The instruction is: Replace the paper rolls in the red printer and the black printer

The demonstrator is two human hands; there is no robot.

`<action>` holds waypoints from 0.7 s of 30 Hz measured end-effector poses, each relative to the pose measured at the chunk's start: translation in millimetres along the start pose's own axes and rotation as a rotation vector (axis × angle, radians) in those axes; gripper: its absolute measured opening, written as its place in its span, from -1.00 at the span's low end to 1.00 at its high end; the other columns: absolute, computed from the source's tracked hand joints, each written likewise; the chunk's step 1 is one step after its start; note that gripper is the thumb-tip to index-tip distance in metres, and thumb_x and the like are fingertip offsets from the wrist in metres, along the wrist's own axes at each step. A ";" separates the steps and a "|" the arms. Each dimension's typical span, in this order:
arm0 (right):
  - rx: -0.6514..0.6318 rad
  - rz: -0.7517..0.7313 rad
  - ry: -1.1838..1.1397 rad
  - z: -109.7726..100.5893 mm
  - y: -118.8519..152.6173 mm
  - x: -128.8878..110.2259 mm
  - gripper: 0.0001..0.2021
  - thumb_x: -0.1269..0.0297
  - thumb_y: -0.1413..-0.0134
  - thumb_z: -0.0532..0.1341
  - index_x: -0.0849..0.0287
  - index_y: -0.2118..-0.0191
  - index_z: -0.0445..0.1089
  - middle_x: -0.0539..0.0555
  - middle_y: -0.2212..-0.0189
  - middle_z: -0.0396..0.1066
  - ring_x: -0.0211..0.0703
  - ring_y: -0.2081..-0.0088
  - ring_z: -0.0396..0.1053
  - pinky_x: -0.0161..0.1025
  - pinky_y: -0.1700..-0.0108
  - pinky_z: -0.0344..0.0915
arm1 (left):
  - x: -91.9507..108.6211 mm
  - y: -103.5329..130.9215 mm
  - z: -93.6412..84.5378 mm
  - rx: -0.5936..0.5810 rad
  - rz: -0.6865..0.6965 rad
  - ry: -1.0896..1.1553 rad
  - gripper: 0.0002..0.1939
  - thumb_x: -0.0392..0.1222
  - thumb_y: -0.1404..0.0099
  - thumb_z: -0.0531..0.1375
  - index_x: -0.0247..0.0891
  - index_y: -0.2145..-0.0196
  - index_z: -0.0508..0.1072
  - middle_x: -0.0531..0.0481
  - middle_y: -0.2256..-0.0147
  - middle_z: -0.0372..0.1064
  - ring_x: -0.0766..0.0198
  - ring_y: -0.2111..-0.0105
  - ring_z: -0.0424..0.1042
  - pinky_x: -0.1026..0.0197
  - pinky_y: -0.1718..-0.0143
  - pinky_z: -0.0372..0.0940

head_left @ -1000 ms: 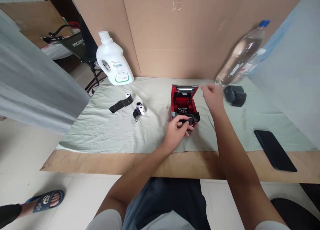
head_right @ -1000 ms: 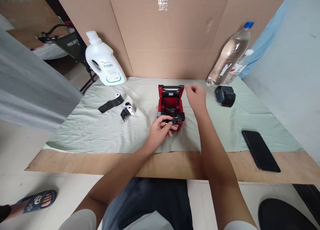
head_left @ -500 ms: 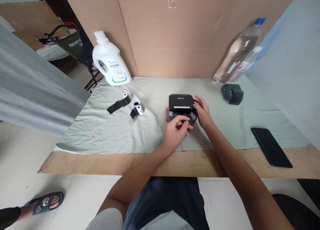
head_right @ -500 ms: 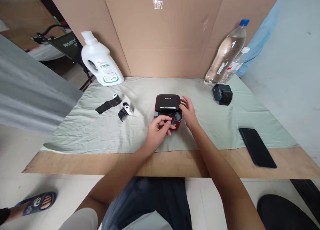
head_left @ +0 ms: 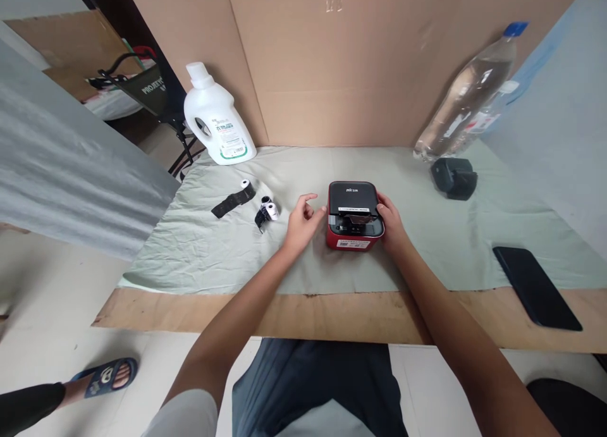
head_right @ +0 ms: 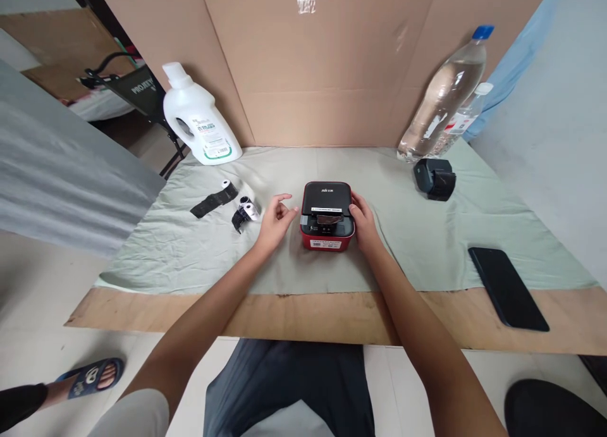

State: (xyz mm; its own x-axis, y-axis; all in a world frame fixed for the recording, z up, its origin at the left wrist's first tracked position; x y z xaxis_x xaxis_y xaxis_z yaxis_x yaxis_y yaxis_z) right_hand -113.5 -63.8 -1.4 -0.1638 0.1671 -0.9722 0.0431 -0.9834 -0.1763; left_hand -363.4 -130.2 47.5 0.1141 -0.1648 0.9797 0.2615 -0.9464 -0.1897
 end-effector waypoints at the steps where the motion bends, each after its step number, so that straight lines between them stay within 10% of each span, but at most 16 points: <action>1: -0.003 0.004 0.003 0.1 0.0 0.4 -0.41 -0.13 -0.08 0.34 0.01 -0.18 0.46 0.11 -0.25 0.46 0.14 -0.32 0.34 0.15 -0.41 0.21 | -13.9 -5.1 3.1 -0.059 -0.077 -0.003 -0.63 -0.27 -0.26 0.32 -0.20 -0.01 0.42 0.23 0.54 0.08 0.39 0.50 0.15 0.31 0.39 0.11; 7: -0.003 0.005 -0.001 -1.2 0.1 0.9 -0.42 -0.13 -0.08 0.35 0.00 -0.18 0.46 0.09 -0.25 0.45 0.14 -0.33 0.33 0.14 -0.43 0.18 | -51.1 3.3 28.0 -0.266 -0.473 0.210 -0.49 0.09 -0.33 0.26 -0.13 -0.15 0.34 0.16 0.45 0.22 0.44 0.60 0.12 0.32 0.57 -0.12; 21: -0.045 -0.044 0.048 -1.6 0.7 -5.3 -0.42 -0.11 -0.08 0.37 -0.03 -0.19 0.45 0.09 -0.29 0.42 0.15 -0.35 0.29 0.12 -0.44 0.15 | -47.5 -1.5 38.5 -0.308 -0.473 0.252 -0.41 0.05 -0.15 0.38 -0.13 -0.07 0.32 0.18 0.45 0.34 0.45 0.64 0.21 0.37 0.67 -0.04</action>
State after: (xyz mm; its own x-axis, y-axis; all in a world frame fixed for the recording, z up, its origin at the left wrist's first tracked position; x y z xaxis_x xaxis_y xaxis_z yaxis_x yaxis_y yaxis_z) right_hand -111.0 -65.3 3.4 -0.1191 0.2145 -0.9694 0.0814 -0.9710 -0.2248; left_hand -332.3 -110.3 -1.2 -0.1862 0.2676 0.9454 -0.0649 -0.9634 0.2600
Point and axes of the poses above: each hand's wrist, its own y-axis away from the middle knuckle, its own z-axis out of the palm, x = y × z, the point moved 8 cm from there along -y, towards the middle knuckle
